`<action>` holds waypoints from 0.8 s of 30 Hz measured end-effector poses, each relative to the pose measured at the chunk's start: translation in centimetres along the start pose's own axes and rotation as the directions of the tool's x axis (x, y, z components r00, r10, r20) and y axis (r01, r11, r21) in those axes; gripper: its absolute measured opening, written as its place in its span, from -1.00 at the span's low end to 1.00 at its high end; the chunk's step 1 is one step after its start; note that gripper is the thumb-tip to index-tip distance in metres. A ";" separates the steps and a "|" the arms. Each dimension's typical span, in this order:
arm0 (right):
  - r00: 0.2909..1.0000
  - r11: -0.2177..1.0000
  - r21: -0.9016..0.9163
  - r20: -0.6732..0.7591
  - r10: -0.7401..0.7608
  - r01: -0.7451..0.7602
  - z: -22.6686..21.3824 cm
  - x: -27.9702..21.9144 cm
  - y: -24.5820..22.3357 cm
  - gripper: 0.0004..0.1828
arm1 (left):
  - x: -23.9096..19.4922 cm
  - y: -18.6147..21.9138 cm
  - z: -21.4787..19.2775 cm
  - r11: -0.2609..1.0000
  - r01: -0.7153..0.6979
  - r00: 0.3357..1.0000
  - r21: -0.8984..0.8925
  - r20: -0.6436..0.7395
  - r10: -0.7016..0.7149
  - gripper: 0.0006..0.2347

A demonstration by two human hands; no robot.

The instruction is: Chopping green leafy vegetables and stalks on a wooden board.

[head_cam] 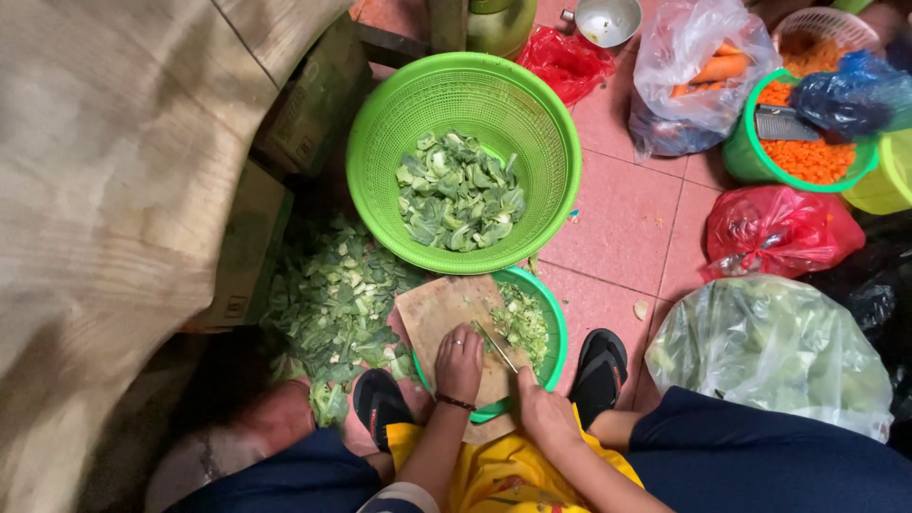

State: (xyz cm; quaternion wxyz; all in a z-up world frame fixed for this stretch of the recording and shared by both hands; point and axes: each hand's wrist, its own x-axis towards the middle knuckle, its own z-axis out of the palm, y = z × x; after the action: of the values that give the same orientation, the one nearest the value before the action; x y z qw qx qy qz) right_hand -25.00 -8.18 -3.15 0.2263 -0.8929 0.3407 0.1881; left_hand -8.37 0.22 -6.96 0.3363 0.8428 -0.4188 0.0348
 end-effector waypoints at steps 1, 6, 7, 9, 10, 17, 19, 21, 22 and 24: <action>0.999 1.000 0.001 -0.016 -0.031 0.031 0.5 -0.4 0.1 -0.79 | -0.3 0.0 0.0 1.000 0.005 0.999 -0.014 0.033 -0.005 -0.88; 0.998 0.996 -0.069 -0.036 -0.053 0.050 2.8 2.6 -0.9 -0.75 | -0.1 0.3 -1.6 0.997 -0.073 0.997 -0.007 0.036 0.073 -0.80; 0.998 0.995 -0.088 -0.038 -0.048 0.044 3.1 3.1 -1.3 -0.72 | -0.2 0.7 -2.4 0.992 -0.121 0.992 -0.033 0.039 0.122 -0.80; 0.996 0.996 -0.061 -0.065 -0.064 0.061 1.5 4.0 -1.9 -0.70 | 0.1 0.8 -2.6 0.988 -0.151 0.988 0.027 0.039 0.150 -0.76; 0.994 0.997 -0.032 -0.081 -0.076 0.074 0.8 4.2 -2.2 -0.68 | 0.0 0.9 -2.9 0.981 -0.176 0.984 0.084 0.049 0.172 -0.72; 1.000 1.000 0.001 -0.008 -0.013 0.013 0.8 1.0 0.1 -0.78 | -1.0 -0.3 -1.0 0.997 0.059 0.991 -0.054 0.126 -0.052 -0.79; 1.000 1.000 0.011 -0.001 -0.026 0.026 -0.5 0.2 -0.5 -0.79 | -1.2 -0.7 -0.8 0.999 0.015 0.997 -0.035 0.074 -0.013 -0.80; 1.000 0.999 0.013 0.007 -0.030 0.029 -0.1 0.2 -1.0 -0.79 | -1.4 -1.1 -0.6 0.999 0.003 0.998 -0.049 0.059 0.000 -0.79; 0.999 0.999 0.010 0.008 -0.035 0.035 -0.2 0.4 -1.2 -0.78 | -1.1 -1.3 -0.4 0.998 -0.013 0.999 -0.065 0.035 0.015 -0.78; 1.000 1.000 0.014 0.006 -0.023 0.022 0.4 1.5 -1.4 -0.73 | -1.0 -1.5 -0.1 0.999 -0.008 0.999 -0.052 0.038 0.010 -0.79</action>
State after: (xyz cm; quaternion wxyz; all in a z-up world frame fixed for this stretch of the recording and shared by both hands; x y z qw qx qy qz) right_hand -23.06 -7.83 -3.84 0.2356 -0.8946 0.3312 0.1860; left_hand -7.89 1.62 -8.05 0.3496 0.8324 -0.4299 0.0094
